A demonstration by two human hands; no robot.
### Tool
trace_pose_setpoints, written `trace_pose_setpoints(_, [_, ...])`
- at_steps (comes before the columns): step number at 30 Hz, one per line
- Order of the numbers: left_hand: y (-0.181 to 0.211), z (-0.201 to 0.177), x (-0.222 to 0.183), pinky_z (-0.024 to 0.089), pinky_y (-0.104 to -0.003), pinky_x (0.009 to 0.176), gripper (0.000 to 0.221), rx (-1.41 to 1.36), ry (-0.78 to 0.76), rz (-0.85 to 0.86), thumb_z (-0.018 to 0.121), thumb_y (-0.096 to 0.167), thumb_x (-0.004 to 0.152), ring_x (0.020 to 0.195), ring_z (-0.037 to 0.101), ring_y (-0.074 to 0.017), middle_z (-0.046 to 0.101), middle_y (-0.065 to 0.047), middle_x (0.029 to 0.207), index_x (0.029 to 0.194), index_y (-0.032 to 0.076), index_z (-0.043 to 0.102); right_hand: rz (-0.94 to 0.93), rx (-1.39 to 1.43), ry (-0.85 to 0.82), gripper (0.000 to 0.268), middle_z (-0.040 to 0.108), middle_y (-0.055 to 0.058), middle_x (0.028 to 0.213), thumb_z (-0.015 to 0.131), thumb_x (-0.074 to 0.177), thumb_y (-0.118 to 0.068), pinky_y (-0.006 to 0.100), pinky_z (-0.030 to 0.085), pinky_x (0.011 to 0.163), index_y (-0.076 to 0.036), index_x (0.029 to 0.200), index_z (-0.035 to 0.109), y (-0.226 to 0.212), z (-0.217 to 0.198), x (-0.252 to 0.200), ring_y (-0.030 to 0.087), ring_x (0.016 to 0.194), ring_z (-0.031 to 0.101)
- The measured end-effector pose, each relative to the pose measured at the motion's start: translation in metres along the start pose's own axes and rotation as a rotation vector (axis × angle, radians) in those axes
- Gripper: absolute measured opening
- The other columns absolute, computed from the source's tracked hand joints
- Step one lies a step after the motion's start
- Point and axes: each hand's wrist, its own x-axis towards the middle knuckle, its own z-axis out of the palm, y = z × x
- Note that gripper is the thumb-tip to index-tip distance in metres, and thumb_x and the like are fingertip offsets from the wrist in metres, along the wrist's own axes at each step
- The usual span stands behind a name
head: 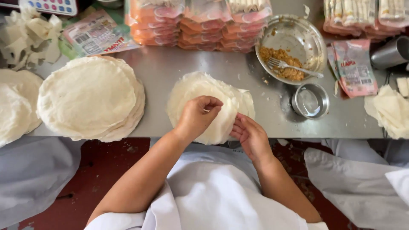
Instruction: Peeling thin wrappers, adding meat filling with a fork, and rolling them into lumpia on a production line.
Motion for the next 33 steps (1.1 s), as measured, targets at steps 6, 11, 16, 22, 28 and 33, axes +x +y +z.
trace_pose_setpoints(6, [-0.020, 0.016, -0.033, 0.065, -0.027, 0.066, 0.014, 0.317, -0.105, 0.195, 0.080, 0.015, 0.084, 0.083, 0.076, -0.0184, 0.073, -0.004, 0.091, 0.098, 0.013, 0.080, -0.069, -0.116, 0.119, 0.035, 0.075, 0.023, 0.121, 0.055, 0.104, -0.004, 0.045, 0.067, 0.079, 0.003, 0.137, 0.063, 0.013, -0.010, 0.001, 0.033, 0.097, 0.078])
trace_pose_setpoints(11, [-0.014, 0.022, -0.044, 0.065, -0.033, 0.070, 0.019, 0.408, -0.124, 0.213, 0.078, 0.017, 0.085, 0.086, 0.075, -0.0246, 0.071, -0.009, 0.091, 0.100, 0.006, 0.076, -0.128, -0.345, 0.132, 0.043, 0.075, 0.016, 0.103, 0.068, 0.093, 0.008, 0.040, 0.068, 0.074, 0.000, 0.135, 0.061, 0.013, 0.006, -0.009, 0.024, 0.084, 0.077])
trace_pose_setpoints(16, [-0.019, 0.027, -0.038, 0.064, -0.031, 0.071, 0.021, 0.410, -0.114, 0.191, 0.079, 0.022, 0.088, 0.086, 0.075, -0.0238, 0.072, -0.009, 0.089, 0.099, 0.005, 0.075, -0.189, -0.391, 0.124, 0.043, 0.075, 0.009, 0.096, 0.070, 0.093, 0.008, 0.029, 0.067, 0.072, -0.004, 0.133, 0.059, 0.017, 0.006, -0.006, 0.013, 0.077, 0.075])
trace_pose_setpoints(22, [-0.035, 0.035, -0.037, 0.062, -0.030, 0.065, 0.012, 0.679, -0.088, 0.444, 0.072, 0.015, 0.092, 0.075, 0.073, -0.0238, 0.071, -0.008, 0.077, 0.087, 0.005, 0.077, -0.263, -0.531, 0.135, 0.027, 0.077, 0.015, 0.089, 0.073, 0.094, 0.005, 0.032, 0.068, 0.066, -0.001, 0.115, 0.058, 0.018, 0.017, -0.010, 0.019, 0.068, 0.077])
trace_pose_setpoints(28, [-0.037, 0.030, -0.033, 0.059, -0.031, 0.060, 0.014, 0.659, -0.030, 0.436, 0.072, 0.014, 0.088, 0.067, 0.070, -0.0250, 0.066, -0.007, 0.068, 0.077, 0.006, 0.072, -0.260, -0.562, 0.149, 0.027, 0.077, 0.015, 0.085, 0.076, 0.092, 0.005, 0.031, 0.067, 0.066, -0.001, 0.111, 0.058, 0.020, 0.019, -0.013, 0.018, 0.067, 0.077])
trace_pose_setpoints(33, [-0.008, 0.020, -0.042, 0.060, -0.036, 0.062, 0.012, 0.295, -0.040, 0.233, 0.074, 0.017, 0.089, 0.070, 0.074, -0.0280, 0.071, -0.011, 0.074, 0.088, 0.005, 0.076, -0.260, -0.538, 0.160, 0.027, 0.076, 0.015, 0.084, 0.077, 0.092, 0.005, 0.032, 0.067, 0.066, 0.000, 0.111, 0.058, 0.016, 0.022, -0.013, 0.017, 0.066, 0.076])
